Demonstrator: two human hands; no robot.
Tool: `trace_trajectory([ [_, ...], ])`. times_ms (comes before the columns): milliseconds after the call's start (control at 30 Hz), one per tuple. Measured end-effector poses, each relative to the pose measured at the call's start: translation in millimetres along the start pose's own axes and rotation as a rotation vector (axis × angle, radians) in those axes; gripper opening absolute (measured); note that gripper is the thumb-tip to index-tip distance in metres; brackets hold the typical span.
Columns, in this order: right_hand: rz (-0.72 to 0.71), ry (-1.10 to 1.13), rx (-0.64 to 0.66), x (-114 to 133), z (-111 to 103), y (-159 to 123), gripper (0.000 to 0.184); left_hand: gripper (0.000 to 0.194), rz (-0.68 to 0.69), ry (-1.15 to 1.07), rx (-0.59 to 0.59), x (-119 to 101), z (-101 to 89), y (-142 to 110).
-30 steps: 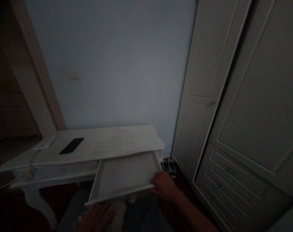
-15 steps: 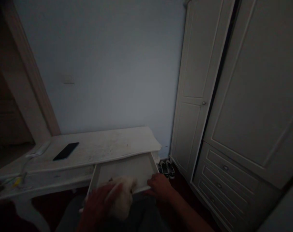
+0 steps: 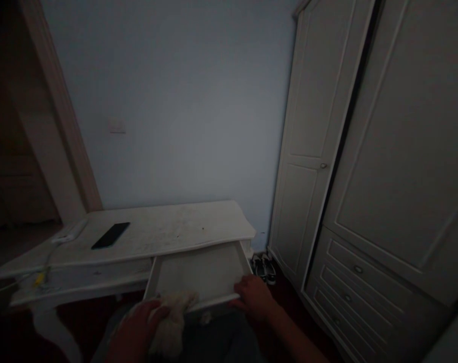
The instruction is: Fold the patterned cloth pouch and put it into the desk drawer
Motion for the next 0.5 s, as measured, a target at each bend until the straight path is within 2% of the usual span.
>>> trace_trajectory([
  [67, 0.017, -0.003, -0.010, -2, 0, -1, 0.058, 0.090, -0.011, -0.001, 0.067, -11, -2.3, 14],
  [167, 0.024, 0.003, -0.012, -4, 3, -1, 0.061, 0.091, 0.048, -0.031, 0.186, -38, -3.2, 44],
  [267, 0.020, 0.011, -0.022, -6, 5, -2, 0.064, 0.072, 0.155, -0.143, 0.313, -71, -0.5, 70],
  [367, 0.018, -0.003, -0.044, -8, 7, -1, 0.069, 0.067, 0.237, -0.200, 0.326, -96, -1.0, 83],
  [433, 0.008, -0.016, -0.048, -8, 10, -1, 0.071, 0.067, 0.250, -0.217, 0.304, -99, -0.3, 80],
  [500, -0.003, -0.026, -0.035, -8, 15, 0, 0.071, 0.072, 0.218, -0.211, 0.288, -89, 3.0, 70],
])
Point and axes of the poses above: each hand's wrist, its own y-axis towards the middle knuckle, its own z-axis out of the palm, x = y × z, the point moved 9 cm from there along y, towards the middle knuckle, and after that the axes turned 15 degrees about -x, right-handed, at the moved point
